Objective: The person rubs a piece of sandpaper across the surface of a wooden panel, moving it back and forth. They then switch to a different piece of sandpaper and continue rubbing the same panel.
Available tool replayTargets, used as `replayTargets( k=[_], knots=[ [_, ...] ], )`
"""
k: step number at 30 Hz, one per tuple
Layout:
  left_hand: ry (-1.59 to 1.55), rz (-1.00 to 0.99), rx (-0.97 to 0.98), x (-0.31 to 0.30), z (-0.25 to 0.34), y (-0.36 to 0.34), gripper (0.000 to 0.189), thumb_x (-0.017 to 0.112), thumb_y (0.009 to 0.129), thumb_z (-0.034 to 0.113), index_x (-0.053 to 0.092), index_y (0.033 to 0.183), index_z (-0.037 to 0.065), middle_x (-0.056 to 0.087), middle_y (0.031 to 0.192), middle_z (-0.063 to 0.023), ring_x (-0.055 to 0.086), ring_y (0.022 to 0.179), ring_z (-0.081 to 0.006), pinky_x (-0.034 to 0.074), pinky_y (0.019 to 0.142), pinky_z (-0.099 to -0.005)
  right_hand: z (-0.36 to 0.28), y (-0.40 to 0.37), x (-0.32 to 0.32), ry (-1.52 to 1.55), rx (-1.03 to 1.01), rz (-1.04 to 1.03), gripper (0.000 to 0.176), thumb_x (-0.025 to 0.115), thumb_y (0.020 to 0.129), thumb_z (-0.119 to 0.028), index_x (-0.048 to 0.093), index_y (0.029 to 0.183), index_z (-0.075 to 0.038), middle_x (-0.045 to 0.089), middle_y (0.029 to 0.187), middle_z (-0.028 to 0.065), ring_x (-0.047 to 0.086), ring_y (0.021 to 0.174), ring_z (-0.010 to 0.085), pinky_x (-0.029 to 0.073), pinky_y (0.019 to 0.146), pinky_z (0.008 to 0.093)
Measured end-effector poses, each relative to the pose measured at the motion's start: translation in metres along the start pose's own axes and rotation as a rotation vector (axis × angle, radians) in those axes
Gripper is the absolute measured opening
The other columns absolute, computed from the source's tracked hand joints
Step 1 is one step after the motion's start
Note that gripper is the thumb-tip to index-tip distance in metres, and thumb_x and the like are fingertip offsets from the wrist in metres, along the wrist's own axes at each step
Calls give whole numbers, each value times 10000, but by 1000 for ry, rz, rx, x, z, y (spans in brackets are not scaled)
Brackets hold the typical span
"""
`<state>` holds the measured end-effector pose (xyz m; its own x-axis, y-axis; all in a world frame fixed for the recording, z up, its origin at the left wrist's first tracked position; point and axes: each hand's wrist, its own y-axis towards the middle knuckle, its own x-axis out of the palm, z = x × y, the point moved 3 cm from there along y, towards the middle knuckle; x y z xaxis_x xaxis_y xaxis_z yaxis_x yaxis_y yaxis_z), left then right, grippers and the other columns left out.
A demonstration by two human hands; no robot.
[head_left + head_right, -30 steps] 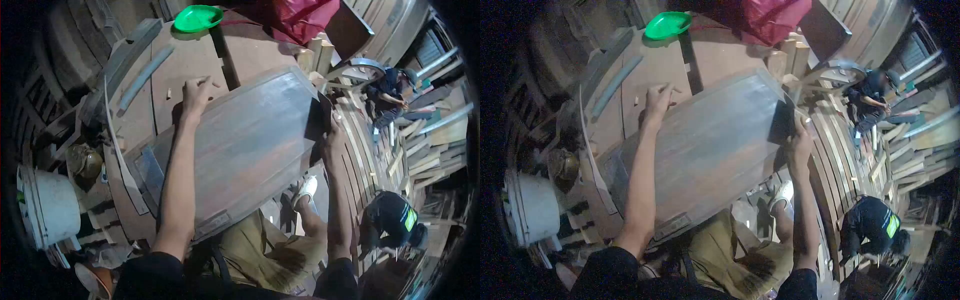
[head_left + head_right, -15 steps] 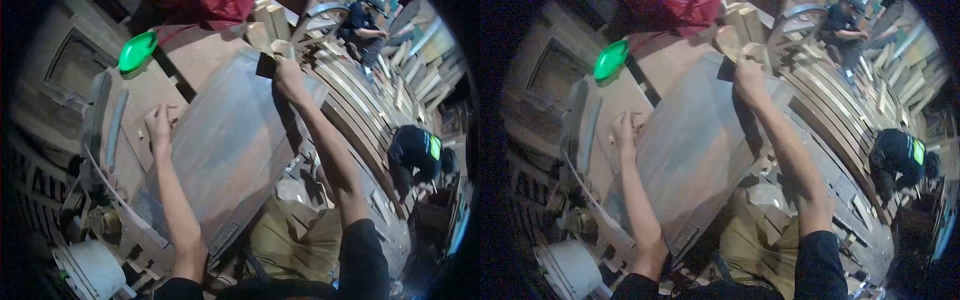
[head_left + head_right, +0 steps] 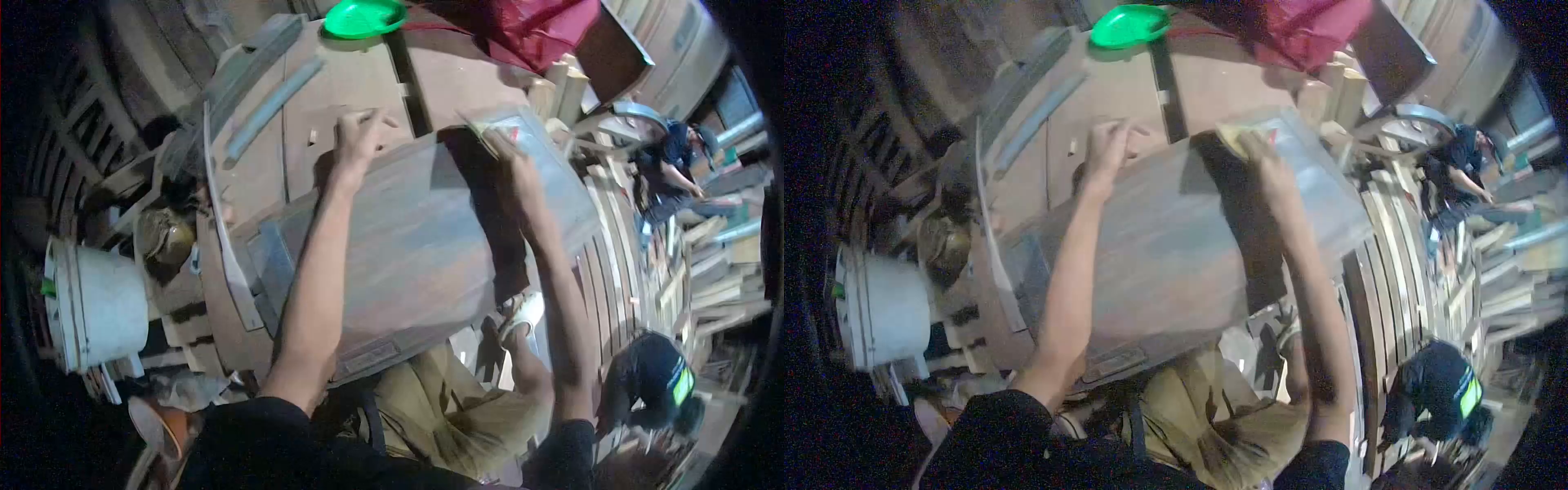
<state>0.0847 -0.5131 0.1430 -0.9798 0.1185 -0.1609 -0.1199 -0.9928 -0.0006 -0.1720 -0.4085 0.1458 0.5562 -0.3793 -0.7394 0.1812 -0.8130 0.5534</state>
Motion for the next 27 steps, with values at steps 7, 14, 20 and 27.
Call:
replayTargets(
  k=[7,14,20,27],
  knots=[
    [-100,229,-100,-10,-10,4,416,487,924,320,724,752,25,406,517,43,393,482,-86,320,480,-290,-34,27,13,-22,179,-264,394,486,832,-10,557,1219,11,609,1116,288,607,1034,415,503,888,447],
    [37,300,4,-17,-5,2,476,454,915,346,696,728,-19,558,637,-106,551,643,-220,440,652,-364,-75,44,21,215,-28,-66,321,452,874,-67,617,1129,37,651,995,262,649,942,398,509,803,442],
    [-207,257,-36,-12,-17,10,350,455,908,328,649,765,74,381,621,36,360,504,-66,279,421,-235,-53,23,33,76,-33,-112,407,527,803,-51,600,1201,-8,585,1234,241,550,1163,377,441,980,435],
    [-209,283,-159,-8,-25,17,375,461,906,294,649,695,49,426,612,18,410,564,-99,307,520,-272,-14,10,56,-239,-168,-209,493,466,800,6,569,1277,-61,522,1364,173,471,1289,263,322,1120,379]
  ],
)
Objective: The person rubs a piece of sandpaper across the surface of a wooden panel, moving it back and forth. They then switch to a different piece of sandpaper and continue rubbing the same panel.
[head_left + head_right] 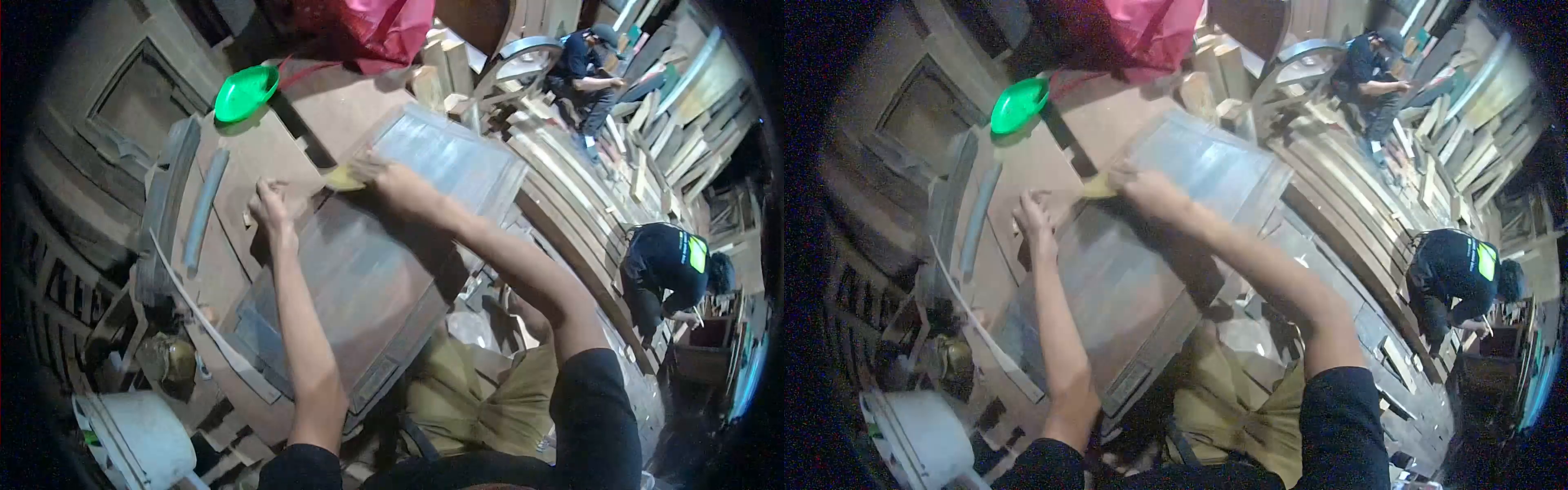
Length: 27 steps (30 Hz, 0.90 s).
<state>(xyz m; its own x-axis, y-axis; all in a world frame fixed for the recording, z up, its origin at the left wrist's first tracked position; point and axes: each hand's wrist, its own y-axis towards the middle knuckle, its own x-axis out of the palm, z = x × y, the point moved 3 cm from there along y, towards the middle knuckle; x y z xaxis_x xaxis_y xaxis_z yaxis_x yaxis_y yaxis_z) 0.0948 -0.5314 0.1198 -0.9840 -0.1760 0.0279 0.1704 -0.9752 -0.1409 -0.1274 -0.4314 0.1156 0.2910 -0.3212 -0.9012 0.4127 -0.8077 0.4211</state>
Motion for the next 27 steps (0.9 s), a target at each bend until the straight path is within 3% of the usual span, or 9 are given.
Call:
replayTargets(
  k=[6,8,10,13,17,20,22,24,27],
  knots=[
    [114,-22,86,-4,0,0,410,463,867,349,672,689,44,539,639,-56,523,633,-200,390,585,-379,-5,12,-104,479,550,-78,451,488,824,10,574,1267,1,568,1298,207,525,1250,281,415,1069,387],
    [183,-12,75,-5,2,5,408,461,866,344,677,687,48,525,635,-55,520,631,-200,389,590,-373,-26,-17,-44,228,55,23,442,524,824,9,573,1263,9,559,1306,211,507,1268,294,410,1072,393],
    [196,34,77,-2,13,-14,399,459,864,328,680,674,56,480,614,-48,502,616,-200,381,586,-369,-73,-35,-69,327,-24,-101,425,552,848,-37,566,1269,20,580,1290,198,504,1271,317,384,1095,385],
    [169,10,100,0,10,-13,400,454,862,331,688,676,66,464,612,-56,492,610,-215,386,591,-373,-47,-71,-56,854,590,133,385,513,899,-91,572,1261,25,583,1291,190,513,1264,272,369,1102,363],
    [208,20,127,-2,6,-7,396,459,855,332,691,686,59,441,598,-44,479,594,-194,399,596,-359,-132,-87,-89,460,106,-38,363,497,905,-81,594,1238,30,579,1301,185,533,1231,244,342,1110,361],
    [198,-26,82,0,9,-9,397,453,859,322,699,691,59,461,597,-45,481,581,-187,406,589,-365,-59,-103,-97,500,631,174,433,473,891,-55,544,1310,25,559,1331,178,472,1305,291,308,1138,372],
    [180,-65,98,2,4,-7,403,449,865,325,713,710,63,485,603,-43,480,568,-187,402,567,-384,-90,-103,-112,515,691,70,430,483,881,-60,547,1297,28,563,1325,177,474,1298,285,311,1134,371],
    [182,-64,192,1,-6,5,413,445,867,333,717,722,58,483,589,-47,479,562,-187,400,558,-390,-130,-108,-77,359,157,-35,396,490,881,-61,570,1256,38,592,1283,181,513,1253,279,338,1113,361],
    [202,-7,152,-1,3,-6,405,448,859,335,728,715,80,483,564,-92,542,595,-239,412,575,-396,-74,-116,-71,803,618,168,405,481,870,-33,577,1259,25,570,1317,179,479,1297,290,324,1128,374]
  ],
)
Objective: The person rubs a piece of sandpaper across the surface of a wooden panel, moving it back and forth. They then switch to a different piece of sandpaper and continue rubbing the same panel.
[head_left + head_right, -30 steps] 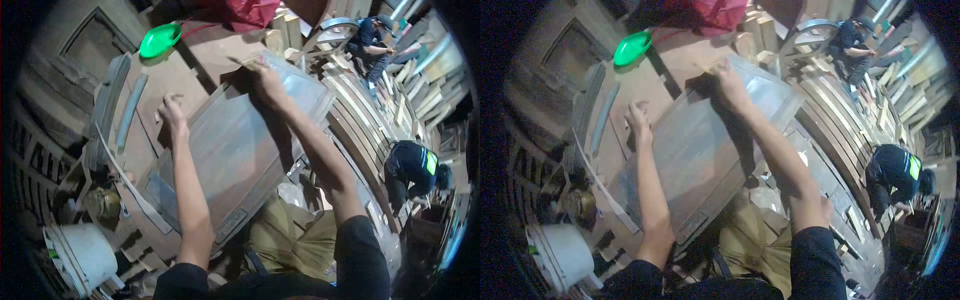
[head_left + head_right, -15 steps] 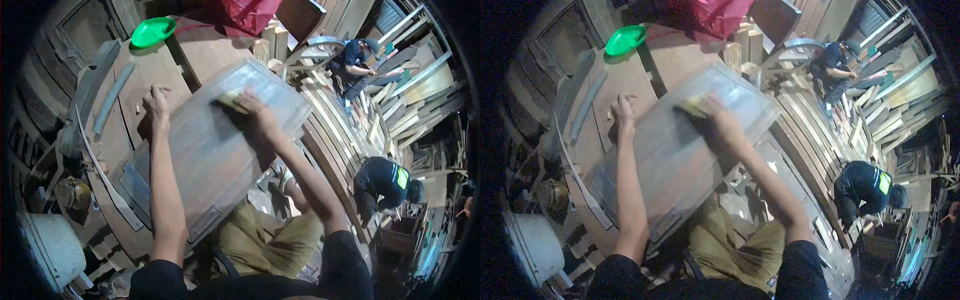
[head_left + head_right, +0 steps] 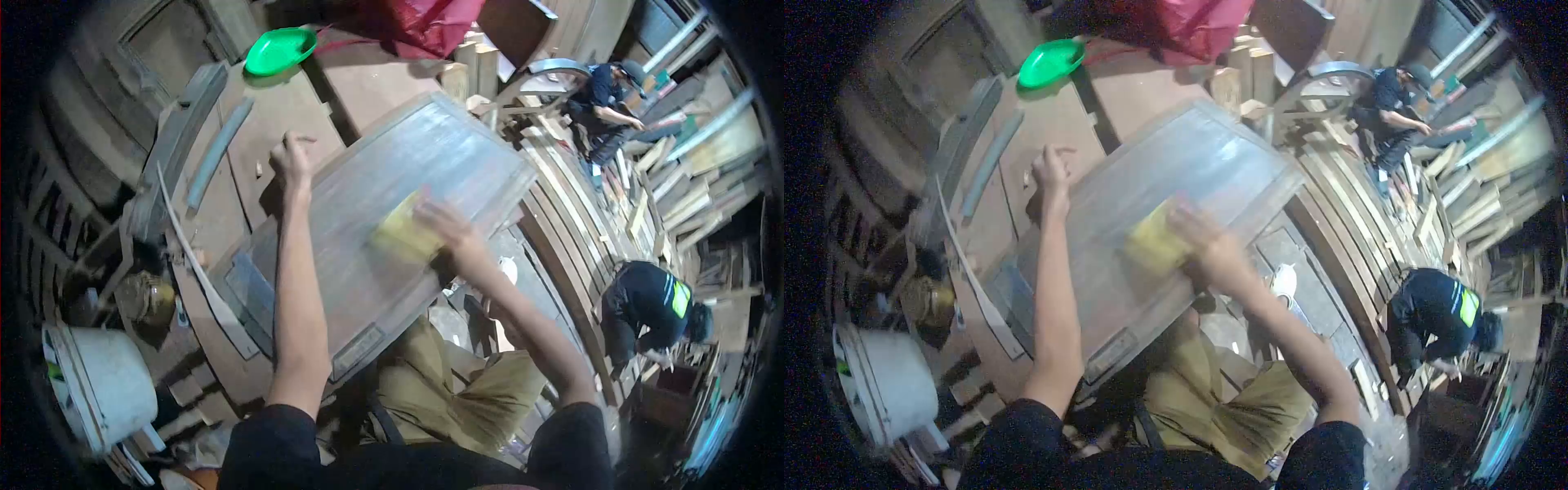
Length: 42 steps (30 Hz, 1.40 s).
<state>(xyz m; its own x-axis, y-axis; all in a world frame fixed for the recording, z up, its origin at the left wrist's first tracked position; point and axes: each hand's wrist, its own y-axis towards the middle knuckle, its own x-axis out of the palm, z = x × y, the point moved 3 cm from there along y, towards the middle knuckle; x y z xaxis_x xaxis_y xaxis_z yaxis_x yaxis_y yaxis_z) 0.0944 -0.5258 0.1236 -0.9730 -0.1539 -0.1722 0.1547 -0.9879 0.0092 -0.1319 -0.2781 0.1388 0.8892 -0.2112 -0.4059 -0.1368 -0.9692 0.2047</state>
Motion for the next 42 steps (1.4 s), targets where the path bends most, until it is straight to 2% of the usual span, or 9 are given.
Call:
replayTargets(
  k=[10,14,16,19,22,26,29,33,42],
  knots=[
    [-108,-114,24,3,2,-7,418,421,922,317,698,772,42,395,588,-11,440,554,-151,383,546,-317,15,3,-24,-352,-14,148,366,532,880,-53,616,1234,-8,584,1296,184,521,1259,289,387,1087,382],
    [-7,-68,-92,5,16,-10,431,415,934,308,701,776,28,400,605,3,445,566,-132,403,571,-303,-47,-30,22,-522,-457,-303,389,521,902,-64,587,1284,-37,528,1364,182,462,1314,303,364,1107,393],
    [-16,-76,-75,5,15,-10,435,420,926,317,703,778,22,423,614,-6,459,587,-137,418,595,-303,-18,-7,-20,-512,-171,116,393,532,887,-56,586,1274,-20,529,1363,176,469,1309,305,370,1106,401],
    [5,-70,-38,5,12,-8,442,414,923,322,700,780,17,427,613,-13,465,599,-151,419,608,-313,-35,-9,-35,-407,73,178,391,551,849,-53,609,1232,-4,577,1301,190,533,1245,310,381,1091,412],
    [69,-41,-35,-5,17,-10,441,407,922,322,702,780,26,426,611,-23,474,613,-167,417,620,-328,-42,-29,4,-569,-399,-226,550,688,726,-64,586,1266,-43,587,1276,205,506,1258,358,369,1091,468],
    [21,-77,-44,2,7,-7,414,428,899,338,701,787,48,422,625,-52,474,632,-185,414,633,-336,-10,-17,-48,-626,-172,89,694,728,657,-99,537,1320,-29,558,1316,202,470,1293,366,314,1120,498],
    [-48,-19,7,0,13,-12,416,432,897,348,712,813,51,410,623,-39,458,626,-172,411,625,-315,-25,-19,-35,-792,-209,-63,716,736,670,-103,510,1345,-28,512,1370,196,425,1321,392,308,1115,515],
    [-34,-136,-123,4,16,-8,435,428,904,363,715,833,44,403,632,-13,430,608,-140,386,597,-289,-58,-26,-22,-710,14,-105,816,646,832,-506,399,1399,25,345,1458,280,254,1374,499,222,1109,609],
    [-53,-158,-18,1,7,-7,398,447,905,344,685,846,30,451,640,-26,453,617,-162,366,588,-322,-43,-9,30,-995,210,247,508,547,933,-320,479,1307,17,502,1360,200,397,1274,492,273,1060,594]
  ],
)
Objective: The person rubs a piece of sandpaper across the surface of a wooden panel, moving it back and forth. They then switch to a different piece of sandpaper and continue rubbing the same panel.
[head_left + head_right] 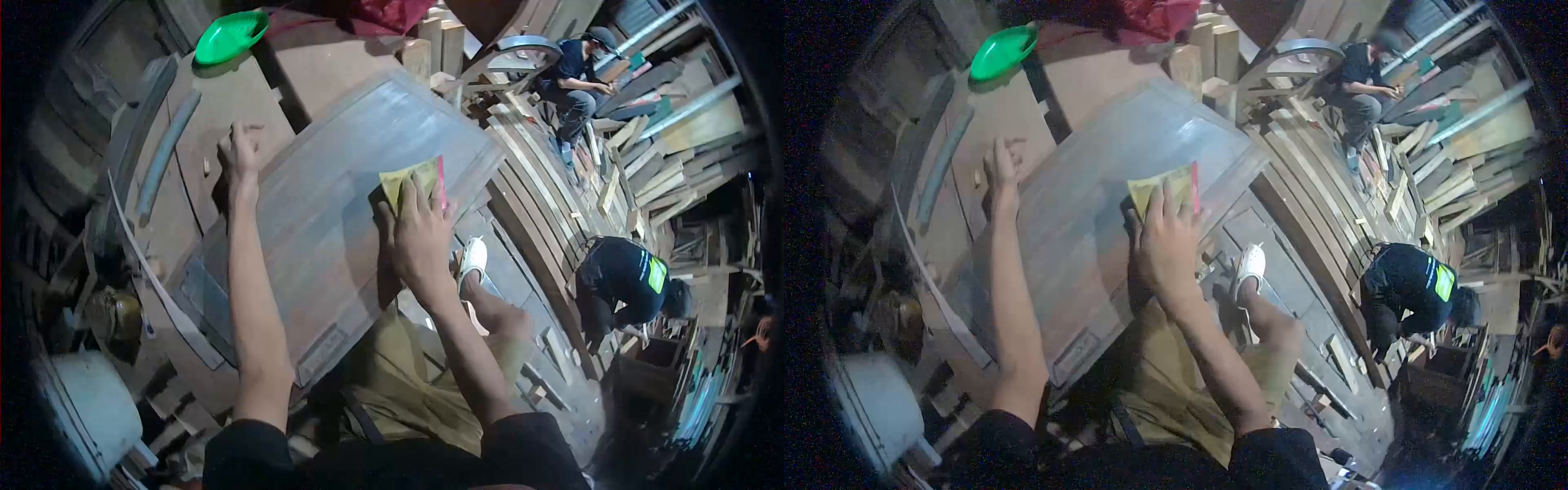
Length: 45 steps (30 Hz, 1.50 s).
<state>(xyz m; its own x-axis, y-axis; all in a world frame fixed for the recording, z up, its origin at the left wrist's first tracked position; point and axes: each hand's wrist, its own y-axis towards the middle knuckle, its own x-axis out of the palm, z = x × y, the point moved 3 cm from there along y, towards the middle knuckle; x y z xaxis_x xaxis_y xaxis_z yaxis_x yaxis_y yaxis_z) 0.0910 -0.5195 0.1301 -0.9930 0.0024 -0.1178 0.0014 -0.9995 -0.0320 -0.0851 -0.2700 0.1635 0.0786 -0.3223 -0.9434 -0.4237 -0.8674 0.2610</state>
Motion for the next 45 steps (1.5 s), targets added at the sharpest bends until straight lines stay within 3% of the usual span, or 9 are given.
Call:
replayTargets(
  k=[2,6,18,23,32,35,39,41,45],
  knots=[
    [66,38,5,-3,1,-6,387,437,904,337,688,874,45,538,670,-89,518,659,-207,418,657,-332,-4,-6,-6,33,-65,40,423,552,910,-209,528,1293,-33,552,1343,133,430,1291,421,273,1088,575],
    [142,-19,25,-2,-1,4,366,440,898,308,695,884,45,533,661,-85,507,624,-203,431,657,-318,14,-12,-31,166,-667,-153,515,575,785,-129,542,1297,-99,573,1298,104,456,1296,302,266,1116,567],
    [68,21,63,2,8,-6,423,440,900,359,684,795,30,452,562,-48,475,569,-175,379,563,-354,-19,-15,-15,-10,-241,-29,637,597,883,-467,484,1282,18,417,1392,253,371,1253,559,316,993,647],
    [131,62,87,0,-1,3,434,438,880,388,690,783,49,453,543,-64,488,543,-192,375,549,-368,10,-11,-19,142,-491,-61,450,660,816,-263,597,1218,-70,568,1324,100,447,1288,399,275,1081,594],
    [148,37,54,1,7,-1,405,469,884,370,718,788,66,470,562,-34,484,555,-163,386,564,-341,-4,-6,-18,13,-268,-92,598,624,771,-173,459,1340,-87,469,1397,115,471,1189,322,385,977,485],
    [168,49,51,1,3,2,404,480,889,374,721,799,62,486,599,-30,501,604,-159,404,578,-324,2,2,-15,-40,-319,-88,632,601,757,-114,468,1373,-78,430,1454,127,465,1181,323,371,925,444],
    [48,45,4,-1,-5,8,399,476,895,356,701,829,33,480,614,-24,481,588,-154,387,551,-321,52,29,-7,31,-610,107,484,596,773,-128,593,1254,-73,625,1218,173,581,1070,315,436,906,447],
    [4,10,-9,0,2,-2,410,451,886,335,694,831,9,508,598,-55,504,575,-181,395,560,-361,104,59,-2,77,-204,194,425,584,796,-137,631,1216,-91,674,1082,206,649,933,350,513,827,425],
    [30,-23,28,3,-25,23,394,431,908,297,697,842,13,463,603,-23,462,575,-130,355,505,-312,81,35,15,172,-532,108,468,484,866,-94,538,1319,6,571,1327,158,502,1282,305,397,1079,405]
  ],
)
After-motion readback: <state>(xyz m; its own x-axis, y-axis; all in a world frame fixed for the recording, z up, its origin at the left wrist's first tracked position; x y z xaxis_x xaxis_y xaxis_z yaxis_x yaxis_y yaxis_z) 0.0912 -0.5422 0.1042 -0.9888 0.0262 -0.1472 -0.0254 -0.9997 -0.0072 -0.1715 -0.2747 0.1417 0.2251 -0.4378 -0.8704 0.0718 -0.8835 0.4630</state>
